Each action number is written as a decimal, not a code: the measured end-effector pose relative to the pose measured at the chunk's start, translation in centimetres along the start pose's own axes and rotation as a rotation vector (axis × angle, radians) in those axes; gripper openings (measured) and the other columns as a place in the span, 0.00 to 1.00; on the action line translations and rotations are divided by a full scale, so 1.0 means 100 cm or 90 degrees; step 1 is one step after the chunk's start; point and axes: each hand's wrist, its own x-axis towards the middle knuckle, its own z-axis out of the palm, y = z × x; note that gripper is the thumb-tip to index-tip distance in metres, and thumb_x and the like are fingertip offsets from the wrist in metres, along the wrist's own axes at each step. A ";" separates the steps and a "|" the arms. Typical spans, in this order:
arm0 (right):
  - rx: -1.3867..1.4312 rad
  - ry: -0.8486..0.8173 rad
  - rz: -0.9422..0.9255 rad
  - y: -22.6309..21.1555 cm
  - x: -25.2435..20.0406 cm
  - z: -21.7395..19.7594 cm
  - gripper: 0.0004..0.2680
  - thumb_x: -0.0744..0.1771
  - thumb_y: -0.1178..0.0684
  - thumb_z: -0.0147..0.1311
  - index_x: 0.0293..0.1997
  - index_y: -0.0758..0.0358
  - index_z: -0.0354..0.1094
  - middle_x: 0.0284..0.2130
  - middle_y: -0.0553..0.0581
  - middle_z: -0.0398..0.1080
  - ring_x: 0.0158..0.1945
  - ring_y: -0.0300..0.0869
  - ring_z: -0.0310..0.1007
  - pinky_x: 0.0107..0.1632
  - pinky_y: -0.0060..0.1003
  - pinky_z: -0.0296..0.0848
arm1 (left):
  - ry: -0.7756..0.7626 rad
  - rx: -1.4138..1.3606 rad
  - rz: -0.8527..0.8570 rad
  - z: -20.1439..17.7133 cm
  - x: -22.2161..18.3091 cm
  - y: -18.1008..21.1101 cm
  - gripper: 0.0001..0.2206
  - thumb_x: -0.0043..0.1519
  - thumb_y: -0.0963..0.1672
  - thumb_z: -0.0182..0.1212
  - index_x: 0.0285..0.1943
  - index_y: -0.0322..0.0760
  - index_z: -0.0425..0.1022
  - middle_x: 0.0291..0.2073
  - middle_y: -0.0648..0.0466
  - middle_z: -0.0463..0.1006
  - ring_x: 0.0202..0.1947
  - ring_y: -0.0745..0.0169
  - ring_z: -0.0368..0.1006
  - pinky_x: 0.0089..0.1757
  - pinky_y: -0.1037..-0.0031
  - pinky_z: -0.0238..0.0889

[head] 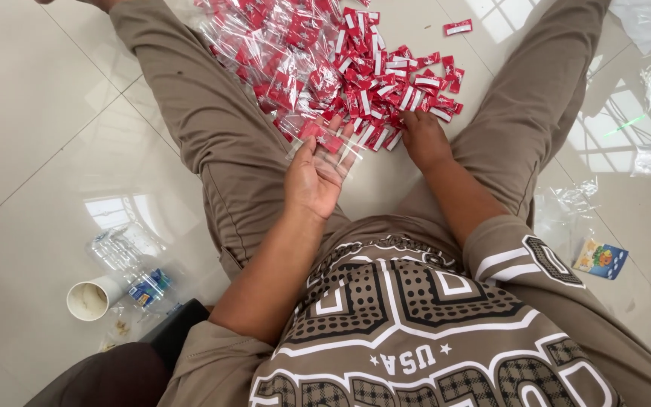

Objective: The person picks up small red packets by hand and places them inside a clear plastic bag while sitting on the floor.

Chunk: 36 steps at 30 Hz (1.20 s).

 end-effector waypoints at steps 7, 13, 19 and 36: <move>0.106 0.003 0.092 0.029 -0.008 0.019 0.08 0.63 0.53 0.66 0.43 0.59 0.73 0.40 0.57 0.70 0.46 0.52 0.75 0.44 0.41 0.80 | -0.013 -0.019 0.000 -0.006 0.006 -0.007 0.18 0.71 0.44 0.44 0.70 0.42 0.65 0.66 0.43 0.70 0.66 0.37 0.66 0.59 0.40 0.64; 0.474 -0.005 0.228 0.013 -0.021 -0.005 0.06 0.66 0.55 0.62 0.44 0.54 0.70 0.38 0.55 0.74 0.38 0.39 0.77 0.38 0.32 0.77 | -0.026 -0.027 0.012 0.003 0.006 -0.009 0.18 0.71 0.44 0.43 0.69 0.40 0.66 0.66 0.41 0.69 0.65 0.35 0.66 0.59 0.38 0.63; 0.899 0.003 0.313 -0.064 -0.075 -0.119 0.08 0.69 0.56 0.59 0.50 0.61 0.66 0.34 0.50 0.69 0.35 0.32 0.75 0.38 0.20 0.79 | -0.032 0.001 0.005 0.018 -0.007 -0.016 0.19 0.71 0.44 0.43 0.71 0.43 0.64 0.67 0.44 0.69 0.66 0.37 0.66 0.59 0.40 0.62; 0.842 0.189 0.231 -0.126 -0.116 -0.166 0.05 0.68 0.59 0.63 0.46 0.63 0.74 0.29 0.49 0.70 0.37 0.29 0.67 0.44 0.23 0.70 | -0.033 0.014 -0.005 0.032 -0.020 -0.046 0.18 0.73 0.45 0.42 0.72 0.46 0.63 0.66 0.45 0.70 0.65 0.37 0.67 0.58 0.38 0.62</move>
